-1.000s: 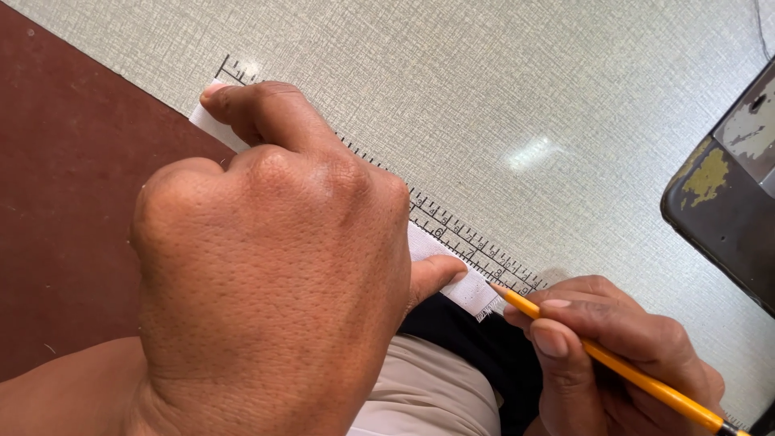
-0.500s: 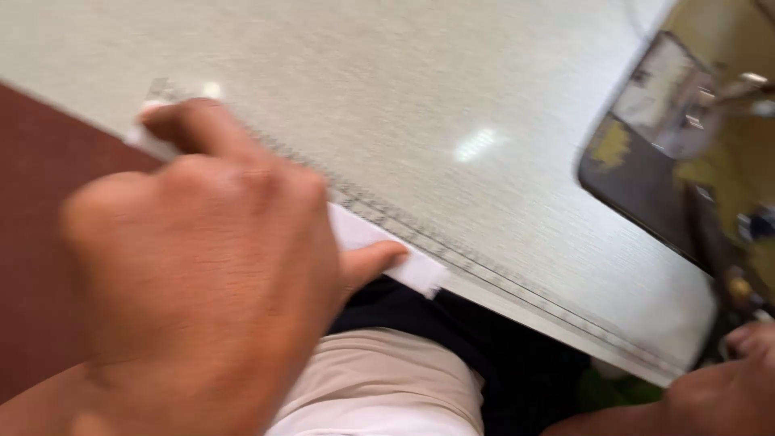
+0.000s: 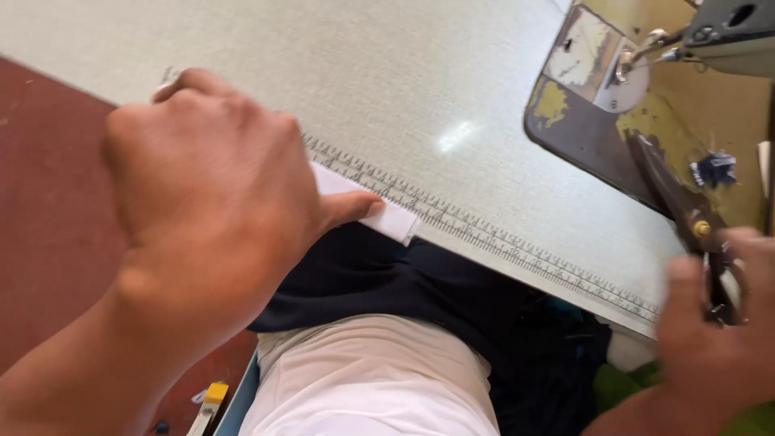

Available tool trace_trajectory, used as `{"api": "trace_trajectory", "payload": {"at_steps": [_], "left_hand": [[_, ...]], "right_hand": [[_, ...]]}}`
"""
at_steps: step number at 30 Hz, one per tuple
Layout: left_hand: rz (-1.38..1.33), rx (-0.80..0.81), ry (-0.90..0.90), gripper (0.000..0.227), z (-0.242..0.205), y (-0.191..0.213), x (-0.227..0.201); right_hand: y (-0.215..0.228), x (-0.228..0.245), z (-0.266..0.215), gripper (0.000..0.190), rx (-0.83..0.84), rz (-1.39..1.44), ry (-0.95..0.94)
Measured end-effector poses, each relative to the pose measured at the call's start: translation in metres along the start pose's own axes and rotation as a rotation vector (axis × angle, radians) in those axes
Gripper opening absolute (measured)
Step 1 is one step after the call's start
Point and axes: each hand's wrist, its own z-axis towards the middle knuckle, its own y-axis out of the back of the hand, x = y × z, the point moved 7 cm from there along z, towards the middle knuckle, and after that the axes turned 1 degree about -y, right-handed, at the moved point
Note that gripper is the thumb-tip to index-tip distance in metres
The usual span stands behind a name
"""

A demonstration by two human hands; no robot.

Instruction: The person cuts a white fabric piece into a long strip using shears, then measures and marks the strip with a ruler and pencil, and finally trims the marked section. The person works on their lap while seated.

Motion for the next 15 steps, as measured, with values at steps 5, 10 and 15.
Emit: {"api": "trace_trajectory", "payload": {"at_steps": [5,10,15], "left_hand": [[-0.136,0.090,-0.004,0.123,0.007,0.000,-0.004],[-0.122,0.011,0.020,0.122,0.012,-0.002,-0.008],[-0.155,-0.002,-0.006,0.117,0.007,-0.001,-0.007]], "right_hand": [[0.086,0.184,0.074,0.020,-0.122,0.749,0.259],[0.088,0.227,0.096,0.009,-0.294,0.756,0.470],[0.092,0.231,0.100,0.006,-0.325,0.810,0.490]]}}
